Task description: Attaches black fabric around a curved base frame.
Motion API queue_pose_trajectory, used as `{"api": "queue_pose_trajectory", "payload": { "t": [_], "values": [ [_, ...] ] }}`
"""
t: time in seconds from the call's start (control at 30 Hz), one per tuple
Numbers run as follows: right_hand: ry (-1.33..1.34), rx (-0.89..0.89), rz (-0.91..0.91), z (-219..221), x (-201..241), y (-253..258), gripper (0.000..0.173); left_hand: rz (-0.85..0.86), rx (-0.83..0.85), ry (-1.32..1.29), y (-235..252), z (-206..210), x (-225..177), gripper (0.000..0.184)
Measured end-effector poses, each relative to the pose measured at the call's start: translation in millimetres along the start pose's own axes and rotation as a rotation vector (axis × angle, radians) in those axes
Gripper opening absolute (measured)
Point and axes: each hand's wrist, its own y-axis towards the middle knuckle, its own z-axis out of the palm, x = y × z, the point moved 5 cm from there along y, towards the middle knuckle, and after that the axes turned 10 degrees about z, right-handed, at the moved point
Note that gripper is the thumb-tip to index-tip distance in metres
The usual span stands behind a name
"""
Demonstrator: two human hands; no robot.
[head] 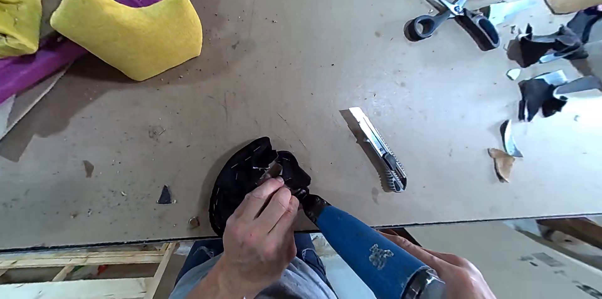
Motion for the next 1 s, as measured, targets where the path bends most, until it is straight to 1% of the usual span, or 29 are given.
{"api": "queue_pose_trajectory", "payload": {
  "t": [0.13, 0.2, 0.27, 0.37, 0.4, 0.43, 0.47, 0.5, 0.57, 0.67, 0.77, 0.83, 0.93, 1.0],
  "values": [
    [-0.04, 0.042, 0.036, 1, 6, 4, 0.032, 0.004, 0.012, 0.025, -1, 1, 1, 0.016],
    [-0.062, 0.012, 0.064, -2, 5, -2, 0.031, 0.007, 0.007, 0.024, -1, 2, 0, 0.014],
    [-0.063, -0.085, 0.121, -13, -9, -14, 0.033, 0.008, 0.0, 0.003, 0, 0, 1, 0.012],
    [-0.116, -0.241, 0.346, -48, -48, -29, 0.048, -0.003, -0.014, 0.023, 2, -2, 1, 0.015],
    [-0.153, -0.287, 0.403, -59, -59, -28, 0.05, -0.004, -0.021, 0.032, 3, -3, 0, 0.018],
    [-0.188, -0.34, 0.424, -66, -70, -24, 0.051, -0.007, -0.023, 0.039, 6, -4, 0, 0.021],
    [-0.213, -0.397, 0.417, -69, -82, -16, 0.054, -0.014, -0.012, 0.047, 8, -6, 0, 0.023],
    [-0.225, -0.443, 0.403, -69, -96, -6, 0.061, -0.028, 0.009, 0.062, 11, -7, -1, 0.026],
    [-0.211, -0.501, 0.372, -63, -122, 18, 0.069, -0.059, 0.07, 0.103, 18, -8, -6, 0.026],
    [-0.138, -0.485, 0.338, -48, -140, 46, 0.074, -0.087, 0.184, 0.216, 27, -5, -18, 0.027],
    [-0.078, -0.453, 0.309, -32, -147, 54, 0.082, -0.135, 0.271, 0.332, 35, 0, -28, 0.03],
    [-0.038, -0.45, 0.293, -30, -151, 55, 0.083, -0.216, 0.286, 0.358, 41, 3, -29, 0.026],
    [0.005, -0.423, 0.289, -30, -158, 56, 0.083, -0.42, 0.299, 0.295, 47, 4, -27, 0.015],
    [0.002, -0.416, 0.269, -30, -161, 59, 0.084, -0.47, 0.335, 0.282, 51, 5, -25, 0.016]
  ]
}}
